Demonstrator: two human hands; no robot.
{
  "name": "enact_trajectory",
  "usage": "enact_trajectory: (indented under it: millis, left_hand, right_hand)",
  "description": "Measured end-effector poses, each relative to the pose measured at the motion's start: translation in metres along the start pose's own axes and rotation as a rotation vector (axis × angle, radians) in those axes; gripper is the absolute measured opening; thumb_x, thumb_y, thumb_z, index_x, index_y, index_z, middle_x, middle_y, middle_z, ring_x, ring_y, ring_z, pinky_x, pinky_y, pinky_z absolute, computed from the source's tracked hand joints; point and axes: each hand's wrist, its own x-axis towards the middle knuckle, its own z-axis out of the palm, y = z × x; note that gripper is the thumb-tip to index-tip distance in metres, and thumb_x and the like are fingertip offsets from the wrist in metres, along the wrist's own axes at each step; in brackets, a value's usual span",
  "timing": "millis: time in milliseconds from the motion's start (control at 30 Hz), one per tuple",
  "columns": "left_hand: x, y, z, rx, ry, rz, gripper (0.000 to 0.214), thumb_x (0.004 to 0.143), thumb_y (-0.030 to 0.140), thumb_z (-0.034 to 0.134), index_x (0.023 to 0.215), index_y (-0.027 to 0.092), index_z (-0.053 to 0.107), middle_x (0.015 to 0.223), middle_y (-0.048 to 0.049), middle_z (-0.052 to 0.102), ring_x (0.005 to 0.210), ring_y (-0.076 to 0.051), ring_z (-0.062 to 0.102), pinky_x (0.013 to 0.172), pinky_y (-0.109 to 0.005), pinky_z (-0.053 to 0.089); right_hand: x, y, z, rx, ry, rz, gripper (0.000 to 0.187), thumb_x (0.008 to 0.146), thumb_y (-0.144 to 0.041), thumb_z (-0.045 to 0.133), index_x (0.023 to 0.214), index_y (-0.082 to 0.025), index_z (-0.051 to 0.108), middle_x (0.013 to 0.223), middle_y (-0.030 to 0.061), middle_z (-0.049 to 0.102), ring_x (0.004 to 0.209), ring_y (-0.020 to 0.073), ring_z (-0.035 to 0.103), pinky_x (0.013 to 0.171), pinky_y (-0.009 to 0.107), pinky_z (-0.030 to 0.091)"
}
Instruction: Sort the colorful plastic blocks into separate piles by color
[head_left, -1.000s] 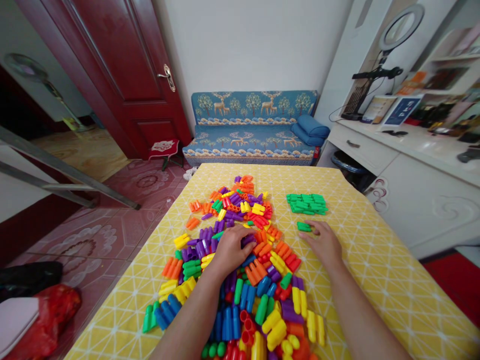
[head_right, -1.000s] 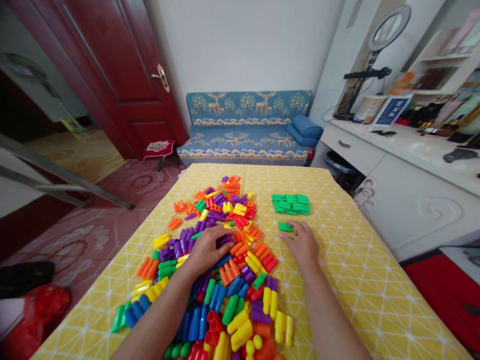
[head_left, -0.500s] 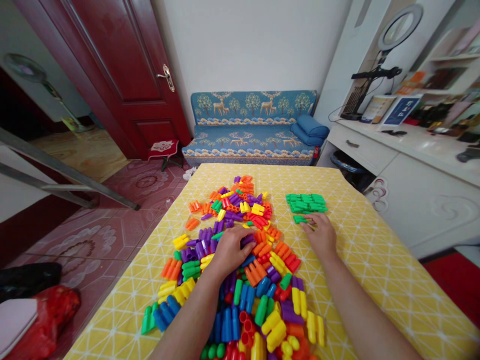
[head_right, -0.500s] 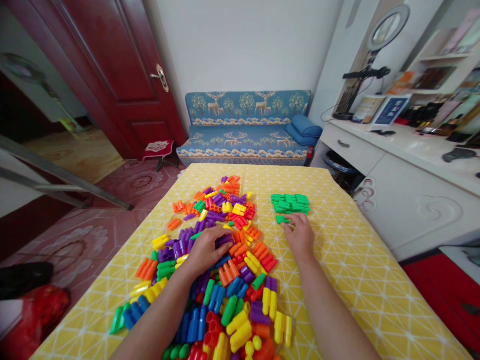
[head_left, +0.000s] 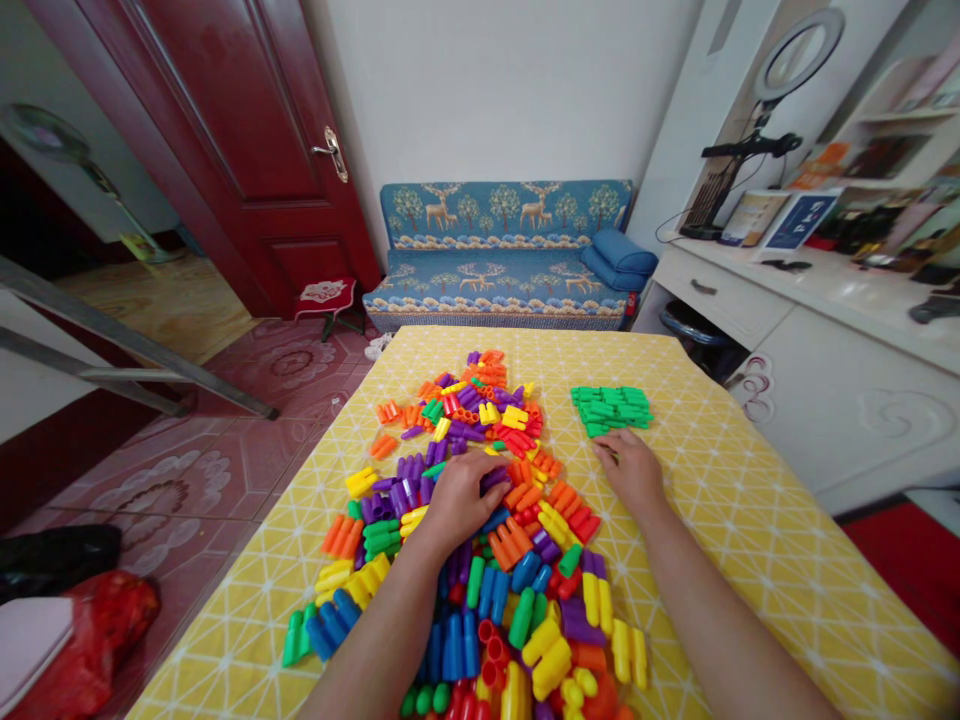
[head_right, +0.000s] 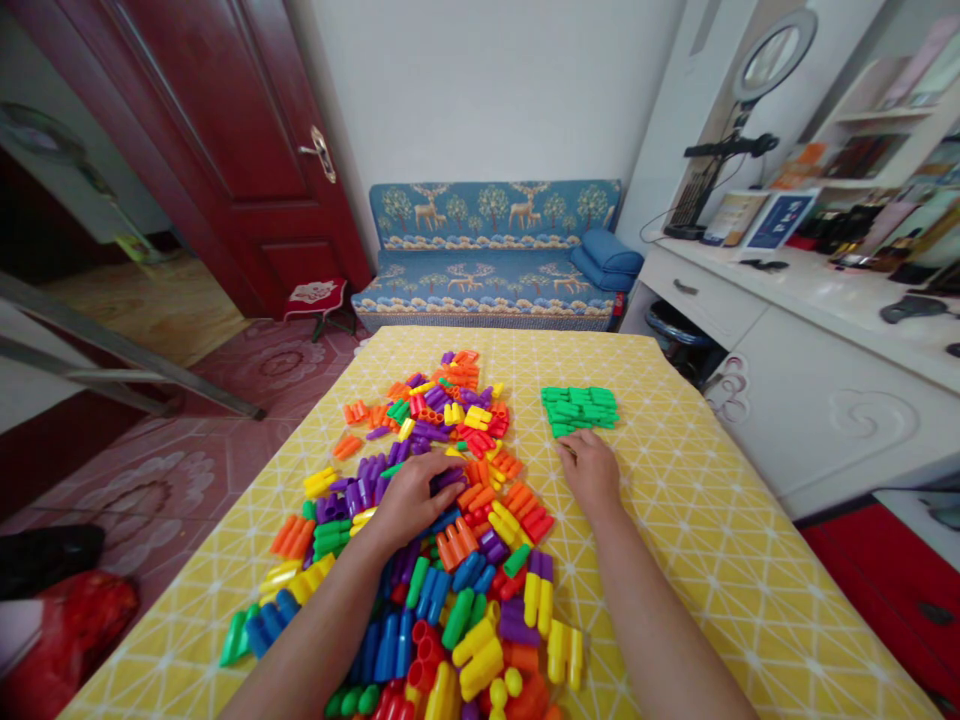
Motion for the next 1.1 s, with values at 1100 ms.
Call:
enact_trajectory:
  millis: [1100]
  left_hand:
    - [-0.008,-0.022,-0.038,0.306,-0.156,-0.177,0.060,0.068,0.015,0.067,0.125,0.032,0.061,0.112,-0.0062,0.066,0.105,-0.026,0.060,0.092,-0.035,0.045]
  right_hand:
    - [-0.005,-0.007,-0.002,0.116,0.010,0.051,0.025,0.087,-0.030,0.049,0.088,-0.017,0.071,0.090,0.0076,0.066,0.085,0.0208,0.061,0.075,0.033,0.049]
